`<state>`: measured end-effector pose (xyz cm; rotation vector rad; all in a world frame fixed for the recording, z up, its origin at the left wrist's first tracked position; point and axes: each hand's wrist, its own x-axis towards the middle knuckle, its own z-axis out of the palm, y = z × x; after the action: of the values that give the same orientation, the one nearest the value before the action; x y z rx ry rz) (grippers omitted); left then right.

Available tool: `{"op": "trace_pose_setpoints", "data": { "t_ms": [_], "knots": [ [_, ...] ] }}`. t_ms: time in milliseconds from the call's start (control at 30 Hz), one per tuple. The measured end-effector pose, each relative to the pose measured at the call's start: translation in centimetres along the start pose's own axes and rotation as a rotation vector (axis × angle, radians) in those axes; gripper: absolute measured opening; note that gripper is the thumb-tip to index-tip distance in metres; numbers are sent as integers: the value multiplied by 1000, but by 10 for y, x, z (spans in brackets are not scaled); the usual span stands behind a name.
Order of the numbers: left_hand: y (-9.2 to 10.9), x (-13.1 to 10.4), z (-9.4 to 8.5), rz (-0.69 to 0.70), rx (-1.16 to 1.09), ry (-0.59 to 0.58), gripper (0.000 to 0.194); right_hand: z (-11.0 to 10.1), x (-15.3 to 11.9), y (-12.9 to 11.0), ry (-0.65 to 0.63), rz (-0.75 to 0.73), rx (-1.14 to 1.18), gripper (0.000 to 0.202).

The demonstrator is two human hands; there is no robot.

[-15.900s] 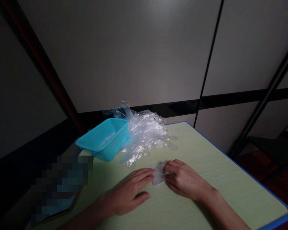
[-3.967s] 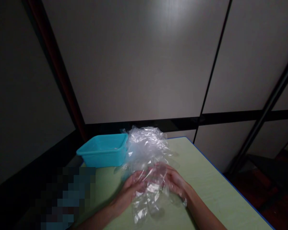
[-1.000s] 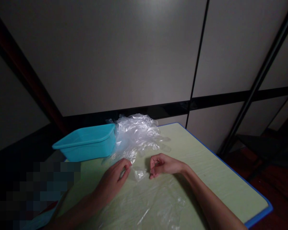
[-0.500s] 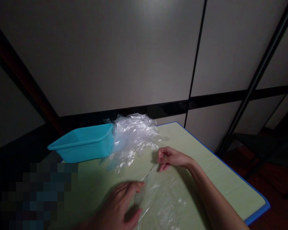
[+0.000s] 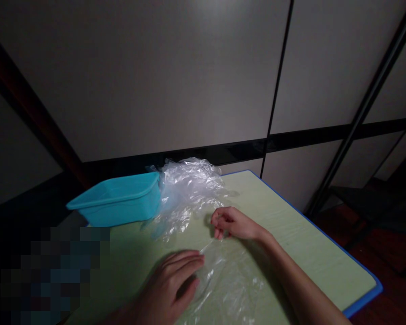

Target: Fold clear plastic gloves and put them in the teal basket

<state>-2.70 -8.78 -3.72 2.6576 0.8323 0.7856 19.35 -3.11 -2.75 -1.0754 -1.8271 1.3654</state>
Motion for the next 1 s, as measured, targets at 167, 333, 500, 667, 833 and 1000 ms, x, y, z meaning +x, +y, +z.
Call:
{"op": "trace_pose_setpoints", "data": {
  "t_ms": [167, 333, 500, 667, 833, 1000],
  "knots": [
    [1, 0, -1, -21, -12, 1, 27, -18, 1, 17, 161, 47, -83, 17],
    [-2, 0, 1, -13, -1, 16, 25, -16, 4, 12, 234, 36, -61, 24],
    [-1, -1, 3, -54, 27, -3, 22, -2, 6, 11, 22, 131, 101, 37],
    [-2, 0, 2, -38, 78, -7, 22, -6, 7, 15, 85, 175, 93, 37],
    [-10, 3, -3, -17, 196, -34, 20, -11, 8, 20, 182, 214, 54, 25],
    [-17, 7, -10, -87, 271, -105, 24, -21, 12, 33, 398, 249, -40, 11]
  ]
}}
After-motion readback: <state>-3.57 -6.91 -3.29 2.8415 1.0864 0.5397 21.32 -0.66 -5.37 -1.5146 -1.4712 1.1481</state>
